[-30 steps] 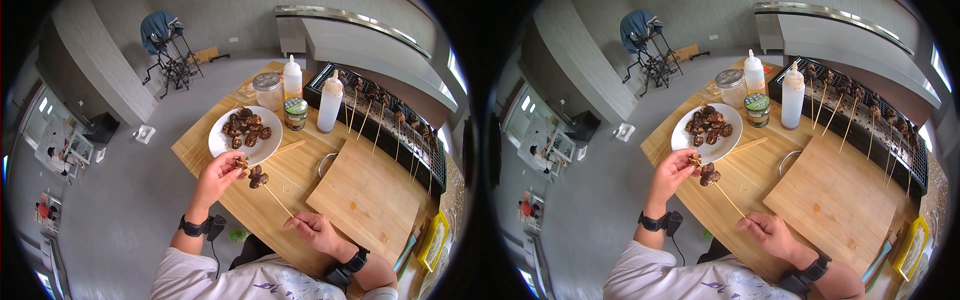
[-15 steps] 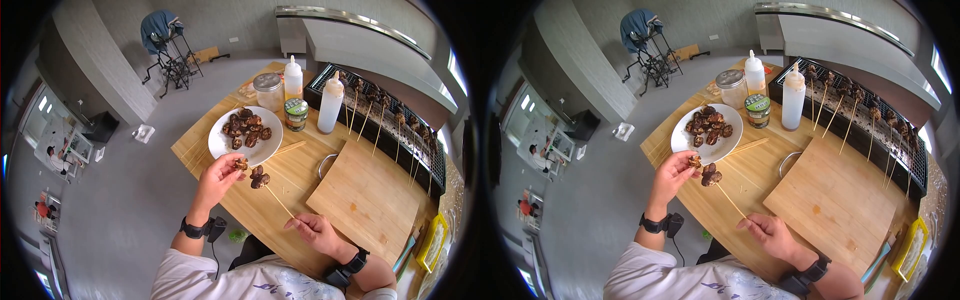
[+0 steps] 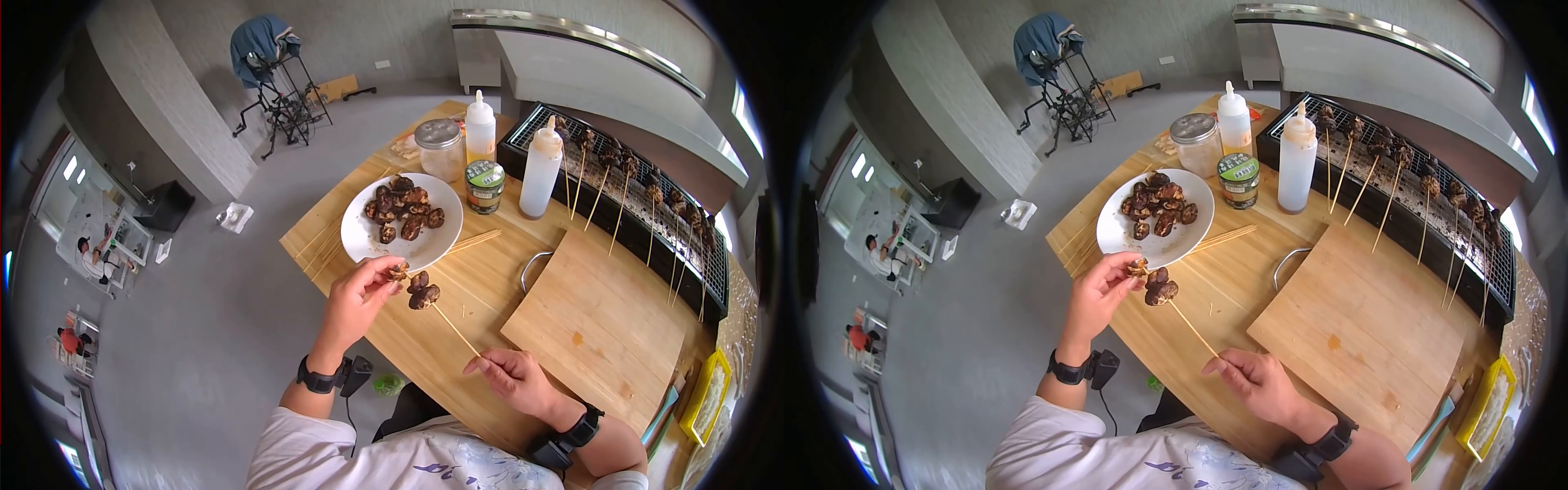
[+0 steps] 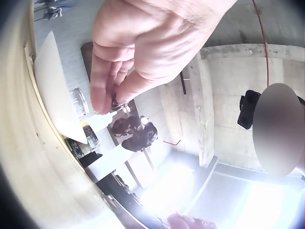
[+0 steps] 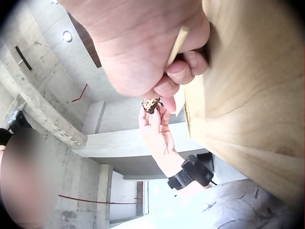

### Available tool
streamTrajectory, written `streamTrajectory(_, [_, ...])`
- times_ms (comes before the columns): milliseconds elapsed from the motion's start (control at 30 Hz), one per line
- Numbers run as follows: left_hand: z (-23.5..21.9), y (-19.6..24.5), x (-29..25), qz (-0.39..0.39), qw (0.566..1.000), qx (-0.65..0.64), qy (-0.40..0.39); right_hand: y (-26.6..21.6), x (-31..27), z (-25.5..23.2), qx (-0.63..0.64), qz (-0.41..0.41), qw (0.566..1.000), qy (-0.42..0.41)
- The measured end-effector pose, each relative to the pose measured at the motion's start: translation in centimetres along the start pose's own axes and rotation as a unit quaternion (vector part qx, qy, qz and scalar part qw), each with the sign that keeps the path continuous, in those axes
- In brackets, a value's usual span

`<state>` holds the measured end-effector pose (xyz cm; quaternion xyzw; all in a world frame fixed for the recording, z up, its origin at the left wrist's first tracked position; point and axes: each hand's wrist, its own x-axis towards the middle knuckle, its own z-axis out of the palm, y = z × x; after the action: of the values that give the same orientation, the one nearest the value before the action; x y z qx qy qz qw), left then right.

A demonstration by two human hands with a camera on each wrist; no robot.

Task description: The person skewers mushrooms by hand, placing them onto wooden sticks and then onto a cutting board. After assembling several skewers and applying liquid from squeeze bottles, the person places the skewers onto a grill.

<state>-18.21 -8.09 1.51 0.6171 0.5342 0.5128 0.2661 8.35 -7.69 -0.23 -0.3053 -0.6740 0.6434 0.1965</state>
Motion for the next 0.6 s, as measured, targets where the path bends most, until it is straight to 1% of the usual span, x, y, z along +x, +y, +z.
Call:
streamTrajectory(33, [0.1, 0.0, 0.0, 0.033, 0.998, 0.057, 0.002, -0.1, 0.0, 0.0, 0.003, 0.012, 1.000, 0.004])
streamTrajectory(67, [0.3, 0.6, -0.1, 0.039, 0.995, 0.087, 0.008, -0.1, 0.0, 0.0, 0.002, 0.012, 1.000, 0.004])
streamTrajectory(267, [0.6, 0.1, 0.0, 0.077, 0.992, 0.104, 0.012, -0.1, -0.1, -0.1, -0.005, 0.004, 1.000, 0.009])
streamTrajectory(300, [0.7, 0.0, 0.1, 0.076, 0.992, 0.103, 0.012, -0.1, -0.1, -0.1, -0.004, 0.003, 1.000, 0.006])
streamTrajectory(367, [0.9, 0.0, 0.1, 0.106, 0.990, 0.095, 0.019, -0.1, -0.1, -0.1, -0.004, 0.002, 1.000, 0.004])
streamTrajectory(500, [1.4, -0.4, 0.1, 0.125, 0.988, 0.085, 0.032, 0.1, 0.0, -0.2, 0.008, 0.000, 1.000, -0.003])
streamTrajectory(567, [1.5, -0.4, 0.1, 0.172, 0.975, 0.130, 0.047, 0.2, -0.1, -0.2, 0.009, -0.001, 1.000, -0.006])
streamTrajectory(600, [1.5, -0.4, 0.1, 0.172, 0.975, 0.130, 0.047, 0.2, -0.1, -0.2, 0.018, -0.002, 1.000, -0.009])
